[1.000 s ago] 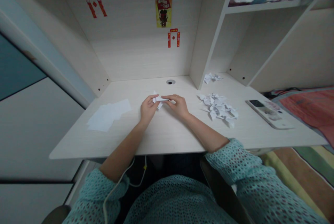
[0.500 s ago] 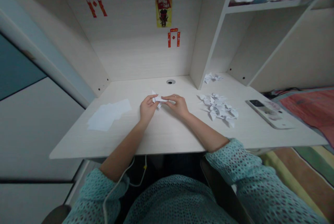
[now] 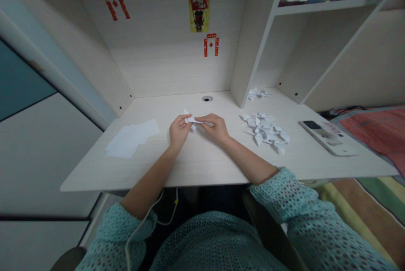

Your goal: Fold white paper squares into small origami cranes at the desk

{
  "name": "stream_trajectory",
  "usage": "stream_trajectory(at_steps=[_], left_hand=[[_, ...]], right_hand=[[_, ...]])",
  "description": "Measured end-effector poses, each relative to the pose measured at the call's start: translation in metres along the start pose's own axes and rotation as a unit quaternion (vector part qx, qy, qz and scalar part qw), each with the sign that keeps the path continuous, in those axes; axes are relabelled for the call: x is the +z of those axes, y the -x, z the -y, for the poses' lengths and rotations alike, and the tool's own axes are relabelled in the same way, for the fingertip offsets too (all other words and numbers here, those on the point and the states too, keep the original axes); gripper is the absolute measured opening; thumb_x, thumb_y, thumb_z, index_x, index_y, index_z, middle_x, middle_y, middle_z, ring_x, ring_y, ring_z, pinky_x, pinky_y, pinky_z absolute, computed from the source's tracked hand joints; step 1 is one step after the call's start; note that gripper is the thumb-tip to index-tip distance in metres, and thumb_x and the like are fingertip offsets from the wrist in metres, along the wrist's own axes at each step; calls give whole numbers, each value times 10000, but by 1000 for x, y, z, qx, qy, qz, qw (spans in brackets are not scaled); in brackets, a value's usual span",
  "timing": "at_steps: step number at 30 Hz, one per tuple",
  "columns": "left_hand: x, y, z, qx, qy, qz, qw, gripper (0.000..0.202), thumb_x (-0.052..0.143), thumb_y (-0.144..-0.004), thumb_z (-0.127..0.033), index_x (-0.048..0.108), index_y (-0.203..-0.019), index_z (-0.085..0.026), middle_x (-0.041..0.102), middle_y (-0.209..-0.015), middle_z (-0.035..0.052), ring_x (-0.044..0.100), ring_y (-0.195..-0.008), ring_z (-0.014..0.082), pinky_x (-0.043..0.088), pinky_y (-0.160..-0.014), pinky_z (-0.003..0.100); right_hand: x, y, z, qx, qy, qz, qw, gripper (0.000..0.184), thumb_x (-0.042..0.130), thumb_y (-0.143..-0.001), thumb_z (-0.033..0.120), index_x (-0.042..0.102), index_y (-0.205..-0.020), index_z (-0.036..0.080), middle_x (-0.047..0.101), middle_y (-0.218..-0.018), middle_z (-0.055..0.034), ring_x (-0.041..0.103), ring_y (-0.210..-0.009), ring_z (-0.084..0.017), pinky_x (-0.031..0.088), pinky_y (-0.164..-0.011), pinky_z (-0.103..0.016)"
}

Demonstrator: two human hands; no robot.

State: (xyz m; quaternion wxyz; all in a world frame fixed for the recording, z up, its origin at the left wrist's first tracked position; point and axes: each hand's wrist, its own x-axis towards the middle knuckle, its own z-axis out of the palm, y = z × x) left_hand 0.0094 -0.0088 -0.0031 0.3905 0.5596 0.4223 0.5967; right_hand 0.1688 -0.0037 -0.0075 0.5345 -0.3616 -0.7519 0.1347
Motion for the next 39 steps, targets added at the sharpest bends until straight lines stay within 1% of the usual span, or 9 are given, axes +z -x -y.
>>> stream_trajectory(at_steps=[6, 11, 16, 20, 27, 36, 39], left_hand=[[1, 1, -2, -1, 2, -7, 1000, 281, 672, -669, -254, 613, -927, -162, 683, -1011, 94, 660, -870, 192, 518, -772, 305], [1, 1, 0, 12, 1, -6, 1000, 281, 669, -676, -261, 615, -933, -163, 693, -964, 88, 663, -830, 187, 518, -743, 302], [1, 1, 0, 10, 1, -8, 1000, 274, 660, -683, -266, 612, -931, -161, 687, -1001, 95, 661, -862, 190, 515, -766, 309], [1, 1, -1, 7, -4, -10, 1000, 277, 658, -682, -262, 614, -938, -165, 684, -1013, 92, 659, -882, 191, 513, -784, 311], [1, 0, -2, 4, -3, -17, 1000, 268, 657, -681, -247, 623, -933, -161, 691, -991, 92, 661, -863, 190, 515, -770, 302], [0, 1, -2, 11, -8, -3, 1000, 290, 650, -686, -258, 622, -957, -158, 686, -978, 87, 657, -863, 191, 516, -760, 296], [0, 1, -1, 15, -8, 5, 1000, 349, 645, -697, -263, 597, -1028, -164, 683, -971, 86, 657, -860, 186, 516, -759, 292]], right_hand=[[1, 0, 0, 7, -4, 5, 1000, 201, 618, -809, 251, 707, -981, 305, 721, -968, -6, 654, -890, -173, 485, -855, -336], [2, 0, -1, 10, 2, 5, 1000, 192, 614, -809, 245, 713, -965, 296, 725, -947, -6, 651, -885, -173, 491, -832, -324], [2, 0, -2, -5, 11, 2, 1000, 215, 627, -792, 215, 708, -979, 284, 726, -936, -4, 644, -872, -166, 487, -834, -316], [2, 0, -2, 0, 16, 6, 1000, 217, 635, -791, 231, 705, -986, 297, 724, -949, -3, 643, -876, -169, 489, -833, -322], [2, 0, -1, -14, 6, 5, 1000, 213, 614, -813, 254, 701, -995, 322, 722, -960, 1, 646, -878, -171, 490, -836, -339], [1, 0, 2, -16, 12, 10, 1000, 208, 595, -824, 246, 704, -989, 308, 720, -967, 3, 641, -884, -173, 483, -847, -342], [0, 1, 4, -15, 22, 6, 1000, 219, 584, -831, 254, 697, -1012, 304, 720, -961, -7, 633, -874, -174, 483, -838, -340]])
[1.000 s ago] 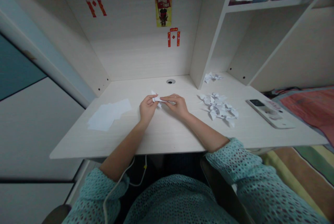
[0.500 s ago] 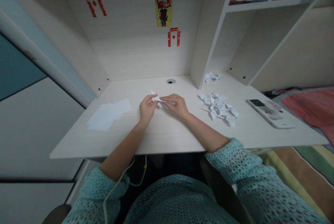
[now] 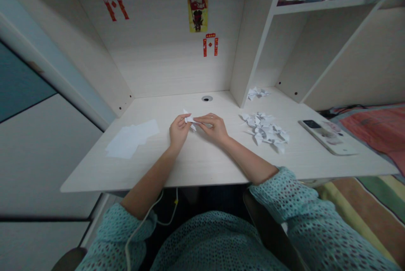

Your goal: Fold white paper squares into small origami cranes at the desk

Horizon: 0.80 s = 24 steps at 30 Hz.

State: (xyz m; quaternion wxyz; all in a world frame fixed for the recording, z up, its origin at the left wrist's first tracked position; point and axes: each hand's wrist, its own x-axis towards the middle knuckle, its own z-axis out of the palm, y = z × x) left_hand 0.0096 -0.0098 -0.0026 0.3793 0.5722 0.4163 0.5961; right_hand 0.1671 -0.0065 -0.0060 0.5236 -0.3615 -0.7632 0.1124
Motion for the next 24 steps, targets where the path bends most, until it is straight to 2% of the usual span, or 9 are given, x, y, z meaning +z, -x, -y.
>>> stream_trajectory(at_steps=[4, 8, 12, 17, 24], left_hand=[[0, -2, 2, -14, 21, -5, 1000, 544, 626, -703, -241, 468, -1221, -194, 680, -970, 83, 661, -833, 179, 526, -720, 294], [-2, -5, 5, -40, 55, 9, 998, 568, 594, -684, -190, 458, -1235, -198, 681, -975, 84, 662, -809, 178, 524, -667, 274], [-3, -7, 6, -43, 65, 38, 996, 632, 636, -627, -151, 477, -1235, -214, 665, -1060, 88, 650, -884, 200, 518, -690, 274], [-2, -7, 4, -29, 55, 55, 997, 584, 649, -665, -199, 497, -1229, -221, 650, -1100, 95, 630, -961, 224, 513, -747, 313], [-3, -8, 6, -18, 44, 62, 997, 582, 622, -687, -174, 498, -1252, -232, 640, -1138, 88, 609, -1014, 223, 499, -796, 321]], right_hand=[[-3, 0, 5, 11, 20, -15, 1000, 279, 609, -816, 287, 663, -1090, 302, 712, -947, -25, 615, -866, -186, 483, -837, -350], [-5, -2, 7, 28, -6, -39, 999, 397, 660, -778, 328, 608, -1171, 310, 693, -1009, -30, 597, -901, -193, 477, -867, -368], [-1, -4, 3, 77, -83, -39, 993, 311, 680, -751, 359, 673, -1052, 280, 693, -987, -37, 614, -822, -170, 502, -781, -327], [2, -5, 0, 111, -157, -24, 981, 305, 699, -718, 388, 698, -982, 236, 691, -943, -52, 624, -780, -153, 500, -724, -292], [-2, -8, 0, 111, -183, -2, 977, 242, 680, -738, 376, 710, -944, 250, 681, -992, -58, 620, -913, -169, 501, -728, -275]])
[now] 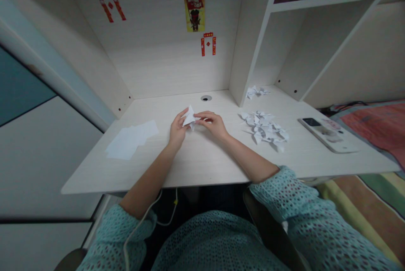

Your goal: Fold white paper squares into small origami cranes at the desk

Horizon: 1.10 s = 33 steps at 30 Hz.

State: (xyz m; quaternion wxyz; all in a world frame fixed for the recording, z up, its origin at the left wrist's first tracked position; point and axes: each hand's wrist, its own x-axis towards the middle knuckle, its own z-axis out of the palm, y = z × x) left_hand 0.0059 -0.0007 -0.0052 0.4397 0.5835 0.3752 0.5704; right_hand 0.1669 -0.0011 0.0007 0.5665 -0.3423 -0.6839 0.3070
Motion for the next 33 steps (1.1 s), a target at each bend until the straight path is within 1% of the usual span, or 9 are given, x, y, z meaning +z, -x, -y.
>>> stream_trajectory(at_steps=[5, 7, 10, 14, 17, 23, 28, 33], left_hand=[[3, 1, -2, 15, 5, 12, 1000, 565, 611, -695, -153, 518, -1249, -215, 617, -1188, 91, 608, -1018, 222, 504, -807, 326], [4, 1, -3, 20, 7, 22, 1000, 584, 603, -685, -121, 513, -1255, -207, 617, -1190, 92, 609, -1017, 217, 503, -823, 331], [5, 2, -4, 20, 6, 32, 999, 605, 607, -675, -100, 505, -1263, -195, 628, -1175, 94, 608, -1027, 218, 503, -835, 331], [5, 3, -5, 24, 3, 39, 999, 576, 604, -721, -151, 485, -1284, -174, 642, -1147, 110, 622, -1008, 215, 498, -847, 323], [5, 4, -6, 37, -10, 40, 998, 533, 572, -765, -185, 478, -1289, -165, 629, -1173, 117, 615, -1031, 208, 481, -878, 315], [6, 6, -7, 63, -30, 68, 995, 513, 534, -801, -182, 455, -1308, -187, 568, -1266, 112, 566, -1118, 193, 426, -963, 330], [5, 6, -4, 57, -39, 81, 994, 527, 546, -812, -220, 433, -1326, -197, 583, -1245, 115, 578, -1102, 209, 438, -949, 357], [6, 6, -2, 43, -23, 93, 995, 556, 570, -804, -236, 417, -1338, -199, 596, -1225, 116, 582, -1093, 218, 450, -929, 363]], right_hand=[[1, 2, -1, -22, 15, -33, 999, 272, 724, -693, 373, 711, -925, 231, 676, -918, -46, 612, -777, -149, 489, -701, -280], [2, 3, -3, -42, 39, -41, 998, 294, 737, -680, 366, 705, -942, 237, 667, -897, -37, 599, -758, -148, 482, -697, -285], [1, 4, -4, -62, 73, -46, 994, 307, 723, -703, 340, 689, -994, 250, 654, -880, -30, 584, -751, -149, 470, -702, -293], [1, 4, -3, -73, 86, -45, 993, 282, 688, -738, 298, 680, -1017, 258, 648, -885, -30, 573, -740, -147, 465, -695, -293], [1, 4, -3, -79, 83, -43, 992, 284, 681, -739, 277, 678, -1022, 257, 642, -891, -33, 570, -745, -148, 464, -682, -290], [1, 2, -4, -70, 52, -62, 994, 293, 657, -741, 243, 668, -1034, 241, 633, -921, -39, 572, -736, -139, 469, -696, -296], [1, 2, -6, -55, 33, -66, 996, 279, 634, -730, 215, 675, -1005, 226, 626, -908, -41, 568, -738, -137, 465, -690, -288], [3, 1, -10, -7, 9, -57, 998, 285, 642, -694, 217, 676, -977, 225, 609, -893, -31, 542, -732, -133, 452, -679, -276]])
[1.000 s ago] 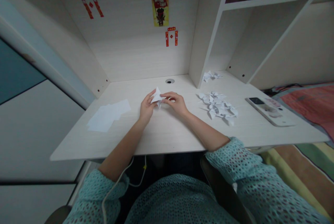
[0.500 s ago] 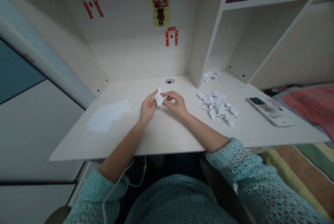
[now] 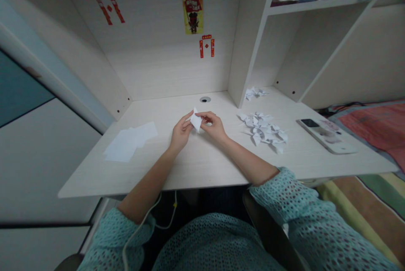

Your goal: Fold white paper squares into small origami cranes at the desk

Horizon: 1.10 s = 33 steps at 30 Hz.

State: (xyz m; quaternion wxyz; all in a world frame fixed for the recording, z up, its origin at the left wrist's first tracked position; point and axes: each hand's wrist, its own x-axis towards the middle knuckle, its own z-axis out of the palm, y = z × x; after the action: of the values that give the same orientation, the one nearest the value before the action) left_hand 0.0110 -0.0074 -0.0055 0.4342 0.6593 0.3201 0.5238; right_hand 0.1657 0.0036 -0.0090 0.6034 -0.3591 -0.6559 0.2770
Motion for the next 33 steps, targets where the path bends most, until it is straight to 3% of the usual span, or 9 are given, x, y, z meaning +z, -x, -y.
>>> stream_trajectory(at_steps=[8, 11, 15, 18, 20, 23, 27, 33], left_hand=[[-1, -1, -2, -44, 35, 32, 998, 710, 616, -790, -348, 297, -1405, -193, 667, -1056, 112, 637, -908, 203, 486, -813, 330], [-1, 0, 3, -33, 2, 29, 999, 654, 576, -815, -317, 303, -1399, -209, 661, -1043, 101, 628, -916, 191, 480, -823, 334], [1, 4, 2, 39, -174, -21, 984, 489, 493, -844, -199, 424, -1326, -248, 616, -1118, 76, 585, -1008, 174, 448, -896, 351], [2, 7, -6, 105, -328, -56, 937, 517, 601, -780, -202, 492, -1281, -264, 577, -1164, 72, 535, -1079, 206, 411, -950, 381], [1, 8, -11, 135, -376, -88, 912, 536, 661, -747, -247, 519, -1263, -275, 577, -1158, 72, 522, -1093, 223, 397, -963, 400], [-1, 8, -16, 170, -381, -101, 903, 433, 699, -724, -305, 615, -1149, -299, 621, -1126, 49, 528, -1101, 233, 376, -985, 420], [-1, 8, -17, 186, -337, -101, 918, 228, 696, -729, -333, 704, -955, -301, 682, -1030, 23, 574, -1053, 235, 397, -972, 436], [-2, 8, -14, 202, -311, -123, 920, 165, 679, -751, -302, 718, -912, -306, 711, -933, 5, 621, -963, 213, 440, -931, 417]], right_hand=[[-1, -1, 1, 19, 13, 21, 1000, 293, 634, -671, 203, 696, -953, 251, 570, -979, -44, 536, -883, -162, 451, -754, -293], [1, -2, -1, 53, -44, 50, 996, 266, 615, -684, 224, 693, -938, 235, 626, -1016, -45, 579, -913, -170, 459, -806, -316], [5, -2, -3, 75, -104, 50, 990, 252, 605, -671, 216, 684, -909, 199, 691, -951, -41, 631, -889, -180, 472, -844, -334], [4, -1, -3, 55, -50, 10, 997, 262, 583, -669, 183, 689, -909, 199, 699, -946, -30, 635, -886, -177, 480, -842, -326], [3, 0, -3, 44, -17, -8, 999, 285, 565, -674, 174, 689, -928, 208, 701, -952, -22, 637, -859, -169, 493, -817, -318], [1, 1, -4, 42, -2, -23, 999, 310, 546, -678, 162, 686, -950, 215, 702, -963, -21, 641, -805, -160, 511, -773, -313], [2, 1, -3, 47, 4, -26, 999, 311, 548, -685, 161, 682, -961, 213, 703, -971, -24, 640, -762, -149, 516, -750, -305], [5, 1, -3, 66, -21, -19, 997, 273, 590, -689, 205, 679, -948, 197, 707, -952, -36, 644, -722, -139, 523, -723, -288]])
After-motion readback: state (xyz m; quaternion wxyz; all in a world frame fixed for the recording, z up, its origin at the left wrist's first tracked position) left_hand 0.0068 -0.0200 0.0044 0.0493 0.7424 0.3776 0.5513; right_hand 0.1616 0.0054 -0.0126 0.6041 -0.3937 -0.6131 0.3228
